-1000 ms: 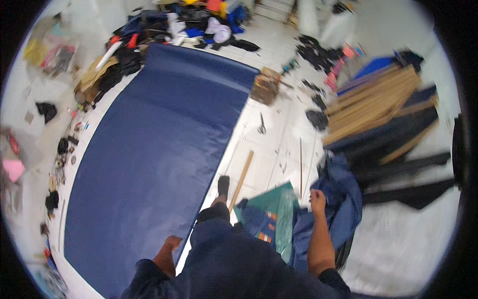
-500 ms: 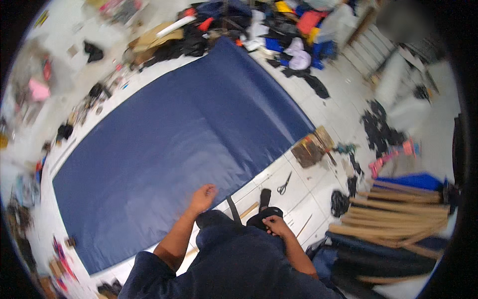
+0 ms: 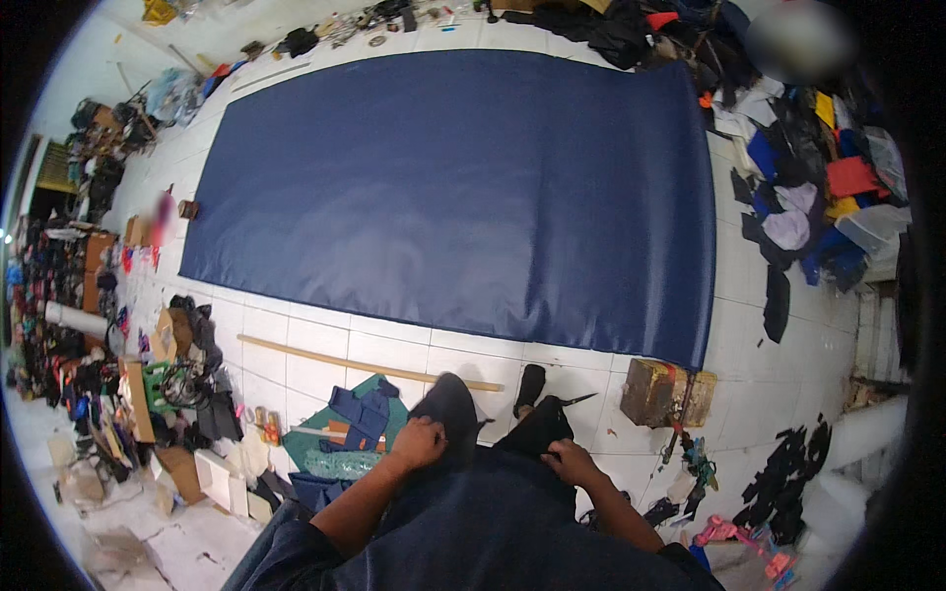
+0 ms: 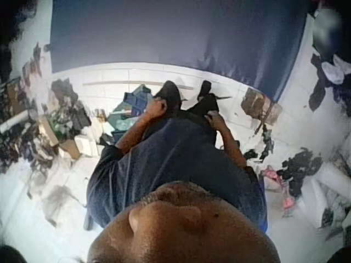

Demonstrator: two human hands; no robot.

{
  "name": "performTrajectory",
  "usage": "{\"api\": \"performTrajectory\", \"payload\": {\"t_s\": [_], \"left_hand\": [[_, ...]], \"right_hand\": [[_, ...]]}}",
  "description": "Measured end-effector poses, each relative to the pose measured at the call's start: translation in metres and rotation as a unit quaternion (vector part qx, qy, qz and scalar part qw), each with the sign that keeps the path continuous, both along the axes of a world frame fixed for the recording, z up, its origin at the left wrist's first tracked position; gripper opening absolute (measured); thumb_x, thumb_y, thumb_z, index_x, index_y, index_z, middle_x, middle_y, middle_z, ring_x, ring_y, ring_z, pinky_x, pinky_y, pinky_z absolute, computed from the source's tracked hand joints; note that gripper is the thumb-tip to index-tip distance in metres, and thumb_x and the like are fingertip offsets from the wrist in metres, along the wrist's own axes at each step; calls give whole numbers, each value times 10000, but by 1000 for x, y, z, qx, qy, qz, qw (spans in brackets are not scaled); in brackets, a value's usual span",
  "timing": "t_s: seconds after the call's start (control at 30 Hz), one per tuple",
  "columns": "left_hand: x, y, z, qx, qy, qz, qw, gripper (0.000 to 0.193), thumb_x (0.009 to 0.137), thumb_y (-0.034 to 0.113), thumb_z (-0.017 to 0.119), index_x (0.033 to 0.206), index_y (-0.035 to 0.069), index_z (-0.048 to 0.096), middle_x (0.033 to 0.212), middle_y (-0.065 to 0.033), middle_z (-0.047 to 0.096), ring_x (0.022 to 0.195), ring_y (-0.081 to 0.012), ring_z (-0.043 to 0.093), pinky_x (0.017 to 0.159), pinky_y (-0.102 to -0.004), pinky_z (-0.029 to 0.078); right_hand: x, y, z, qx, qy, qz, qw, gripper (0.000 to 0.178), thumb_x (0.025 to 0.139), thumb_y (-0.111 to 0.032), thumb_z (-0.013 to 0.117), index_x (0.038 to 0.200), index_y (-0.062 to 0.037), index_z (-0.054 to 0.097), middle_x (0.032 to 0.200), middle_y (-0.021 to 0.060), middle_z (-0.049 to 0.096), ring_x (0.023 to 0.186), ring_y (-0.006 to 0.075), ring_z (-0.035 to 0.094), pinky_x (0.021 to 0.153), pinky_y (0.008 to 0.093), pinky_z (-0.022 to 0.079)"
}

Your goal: The person uses shears to cut through a large blue textile sheet on the floor, using a wooden pole to help align the cut.

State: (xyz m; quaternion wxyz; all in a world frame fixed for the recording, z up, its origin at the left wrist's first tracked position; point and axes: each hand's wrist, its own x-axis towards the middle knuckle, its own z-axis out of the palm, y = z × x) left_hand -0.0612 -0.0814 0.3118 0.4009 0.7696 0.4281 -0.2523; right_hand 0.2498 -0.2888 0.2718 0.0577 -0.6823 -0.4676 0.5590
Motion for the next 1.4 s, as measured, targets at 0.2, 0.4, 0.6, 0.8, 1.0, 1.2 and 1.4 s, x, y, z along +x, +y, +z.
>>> {"api": "performTrajectory", "payload": {"t_s": [0.2, 0.4, 0.6, 0.8, 1.0, 1.2, 1.4], "left_hand": [[-37, -64, 25, -287, 105, 110, 946, 484, 910, 515, 577, 975, 45, 673, 1108, -213, 657, 1039, -387, 618, 854, -462, 477], [-126, -198, -6, -460, -88, 178, 865, 475, 848, 424, 623, 1058, 1, 666, 1077, -173, 660, 971, -285, 630, 879, -428, 486], [-136, -256, -129, -597, -182, -99, 775, 341, 891, 268, 583, 1128, 31, 646, 1055, -189, 652, 953, -324, 633, 898, -448, 495], [-36, -45, -265, -130, 56, 81, 987, 315, 922, 318, 580, 1082, 53, 638, 905, -242, 655, 799, -398, 660, 850, -501, 519], [-54, 46, -330, -96, -77, 128, 984, 413, 901, 348, 648, 1170, 42, 584, 972, -187, 616, 926, -381, 622, 795, -459, 503], [-91, 30, -349, -106, -179, 21, 978, 538, 941, 359, 613, 1364, 50, 493, 1038, -192, 619, 969, -366, 637, 813, -437, 515], [-103, 72, -344, -25, -228, 54, 972, 548, 916, 310, 682, 1359, 30, 521, 1110, -171, 624, 989, -296, 636, 842, -384, 516]], "right_hand": [[32, -9, 52, -166, 76, 8, 983, 591, 911, -588, 599, 1188, -69, 540, 1058, 216, 659, 925, 376, 662, 815, 453, 507], [35, -64, 1, -335, 273, 138, 891, 798, 844, -731, 589, 1239, -43, 508, 1193, 196, 583, 1002, 269, 628, 770, 400, 512], [-51, 61, -155, -249, 223, 519, 787, 597, 898, -630, 569, 1082, -65, 622, 966, 189, 693, 902, 347, 672, 755, 443, 525], [-153, 177, -458, 35, 2, 380, 924, 525, 877, -451, 675, 1224, -84, 531, 1121, 207, 652, 1042, 395, 636, 868, 529, 496], [-216, 206, -592, 199, -108, 402, 887, 734, 857, -501, 685, 1428, -135, 403, 1220, 152, 558, 1121, 357, 565, 923, 507, 462], [-239, 187, -643, 240, -28, 314, 918, 512, 927, -272, 570, 1376, -86, 410, 1068, 192, 570, 1017, 372, 588, 817, 522, 496], [-232, 255, -580, 181, 118, 256, 942, 510, 993, -386, 480, 1395, -85, 394, 1144, 238, 580, 1061, 423, 592, 934, 514, 472]]}}
